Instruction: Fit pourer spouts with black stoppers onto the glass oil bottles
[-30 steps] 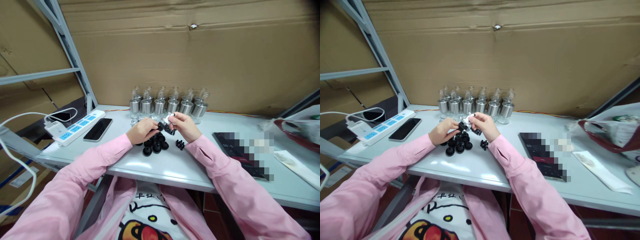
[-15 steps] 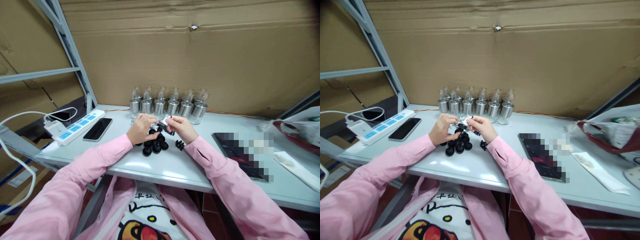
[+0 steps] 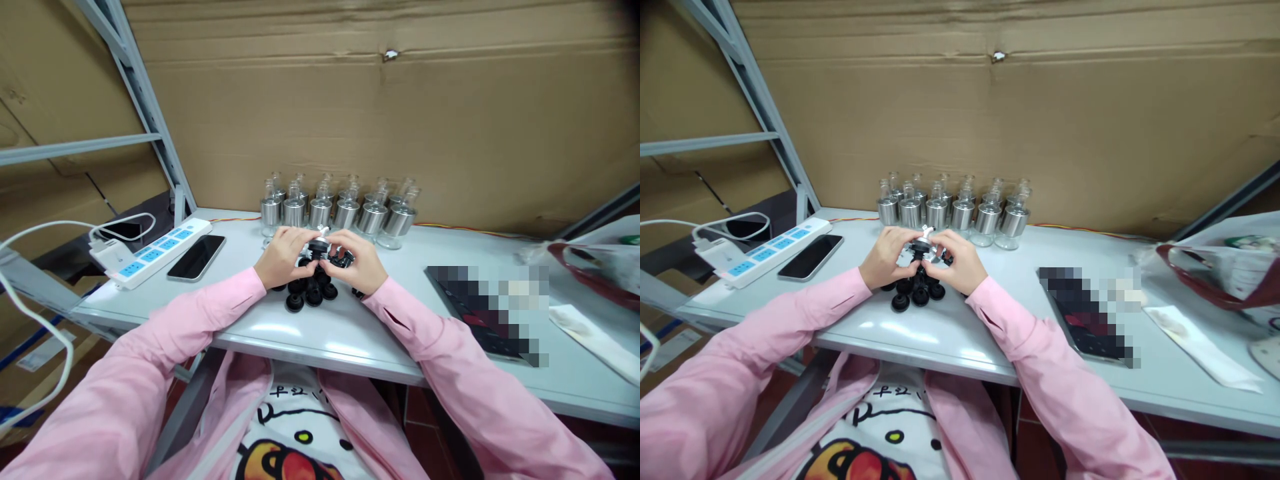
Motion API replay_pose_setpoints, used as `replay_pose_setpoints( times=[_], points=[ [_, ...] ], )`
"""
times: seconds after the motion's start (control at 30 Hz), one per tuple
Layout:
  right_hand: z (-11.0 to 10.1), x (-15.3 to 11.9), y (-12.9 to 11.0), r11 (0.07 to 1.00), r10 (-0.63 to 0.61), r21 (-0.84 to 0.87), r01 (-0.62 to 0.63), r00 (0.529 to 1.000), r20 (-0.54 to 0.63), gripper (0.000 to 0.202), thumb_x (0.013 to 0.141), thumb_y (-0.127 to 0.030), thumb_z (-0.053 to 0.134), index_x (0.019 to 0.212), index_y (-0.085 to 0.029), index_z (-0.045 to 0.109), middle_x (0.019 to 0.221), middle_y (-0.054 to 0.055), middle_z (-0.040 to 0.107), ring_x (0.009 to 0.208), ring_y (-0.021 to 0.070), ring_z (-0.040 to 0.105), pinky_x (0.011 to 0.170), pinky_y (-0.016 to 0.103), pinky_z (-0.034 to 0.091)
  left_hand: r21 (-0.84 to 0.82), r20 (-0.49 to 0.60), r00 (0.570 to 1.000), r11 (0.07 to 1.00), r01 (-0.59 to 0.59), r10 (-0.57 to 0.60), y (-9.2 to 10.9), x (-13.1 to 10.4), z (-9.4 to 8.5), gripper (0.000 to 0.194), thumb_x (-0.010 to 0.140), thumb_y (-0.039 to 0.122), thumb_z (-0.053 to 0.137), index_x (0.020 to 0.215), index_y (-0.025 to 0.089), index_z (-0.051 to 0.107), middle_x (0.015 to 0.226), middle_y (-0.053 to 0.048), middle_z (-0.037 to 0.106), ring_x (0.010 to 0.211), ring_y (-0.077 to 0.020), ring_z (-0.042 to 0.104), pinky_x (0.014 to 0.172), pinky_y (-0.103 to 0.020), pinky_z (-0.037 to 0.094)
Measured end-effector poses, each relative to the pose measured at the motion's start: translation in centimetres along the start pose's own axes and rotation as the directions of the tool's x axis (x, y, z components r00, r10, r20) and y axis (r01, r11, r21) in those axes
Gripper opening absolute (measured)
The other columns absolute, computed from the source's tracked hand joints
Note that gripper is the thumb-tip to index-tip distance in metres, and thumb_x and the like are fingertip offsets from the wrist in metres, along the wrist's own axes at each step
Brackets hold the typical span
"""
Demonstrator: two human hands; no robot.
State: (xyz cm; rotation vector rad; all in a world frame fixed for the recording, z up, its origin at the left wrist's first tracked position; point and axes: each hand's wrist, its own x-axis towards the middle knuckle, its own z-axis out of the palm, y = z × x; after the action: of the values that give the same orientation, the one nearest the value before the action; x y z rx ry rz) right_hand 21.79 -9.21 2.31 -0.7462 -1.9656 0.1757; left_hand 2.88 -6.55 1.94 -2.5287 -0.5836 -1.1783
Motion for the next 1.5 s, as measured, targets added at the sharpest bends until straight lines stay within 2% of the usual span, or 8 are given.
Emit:
replay_pose_setpoints(
  times=[0.13,0.43,0.57,0.83,1.1,1.5],
  points=[
    [0.01,-0.08,-0.07,0.996,-0.052,-0.071,0.052,0.999,0.0,0.024,0.069,-0.021,0.061,0.093,-0.018,0.059,0.083,0.005,0.059,0.064,0.0129,0.053,0.057,0.027,0.046,-0.01,-0.034,0.999,0.999,-0.032,0.032,0.05,0.04,-0.06,0.035,0.081,0.028,0.051,0.113,0.015,0.045,0.104,-0.009,0.063,0.094,-0.0209,0.058,0.081,-0.035,0.039],
    [0.09,-0.26,-0.34,0.983,-0.091,-0.16,0.088,0.996,-0.012,0.022,0.066,-0.019,0.06,0.088,-0.019,0.057,0.072,0.001,0.054,0.057,0.0122,0.049,0.057,0.026,0.044,-0.018,-0.025,1.0,1.0,-0.007,0.007,0.01,0.02,0.08,0.032,0.078,0.031,0.052,0.105,0.017,0.046,0.092,-0.005,0.063,0.083,-0.0192,0.057,0.08,-0.035,0.037],
    [0.07,-0.28,-0.36,0.985,-0.07,-0.16,0.07,0.998,0.002,0.021,0.066,-0.02,0.059,0.086,-0.02,0.058,0.072,0.001,0.055,0.056,0.0117,0.048,0.056,0.026,0.044,-0.018,0.025,0.999,1.0,0.024,-0.024,-0.05,-0.07,0.17,0.028,0.078,0.031,0.051,0.102,0.018,0.047,0.09,-0.004,0.063,0.083,-0.019,0.057,0.08,-0.036,0.037],
    [0.11,-0.32,-0.37,0.987,-0.066,-0.149,0.065,0.998,0.002,0.017,0.066,-0.019,0.058,0.083,-0.019,0.057,0.072,0.001,0.055,0.054,0.011,0.047,0.054,0.025,0.043,-0.024,-0.052,0.998,0.999,-0.034,0.033,0.04,-0.11,0.27,0.025,0.08,0.029,0.051,0.101,0.017,0.046,0.086,-0.003,0.061,0.081,-0.0178,0.057,0.079,-0.035,0.037],
    [0.14,-0.28,-0.33,0.99,-0.039,-0.138,0.041,0.999,0.015,0.013,0.065,-0.02,0.057,0.079,-0.019,0.056,0.067,0.0,0.052,0.053,0.0111,0.046,0.053,0.025,0.041,-0.021,0.011,1.0,1.0,0.001,-0.001,-0.04,-0.22,0.38,0.025,0.079,0.03,0.051,0.1,0.018,0.047,0.087,-0.004,0.062,0.082,-0.0191,0.057,0.08,-0.036,0.036],
    [0.12,-0.22,-0.54,0.989,-0.04,-0.142,0.037,0.999,-0.014,0.01,0.064,-0.018,0.057,0.073,-0.02,0.054,0.065,-0.001,0.054,0.047,0.0091,0.045,0.05,0.023,0.041,-0.02,-0.021,0.999,0.999,-0.044,0.044,0.07,-0.06,0.25,0.021,0.083,0.03,0.049,0.1,0.017,0.046,0.088,-0.004,0.063,0.082,-0.0182,0.057,0.079,-0.035,0.036]
  ],
)
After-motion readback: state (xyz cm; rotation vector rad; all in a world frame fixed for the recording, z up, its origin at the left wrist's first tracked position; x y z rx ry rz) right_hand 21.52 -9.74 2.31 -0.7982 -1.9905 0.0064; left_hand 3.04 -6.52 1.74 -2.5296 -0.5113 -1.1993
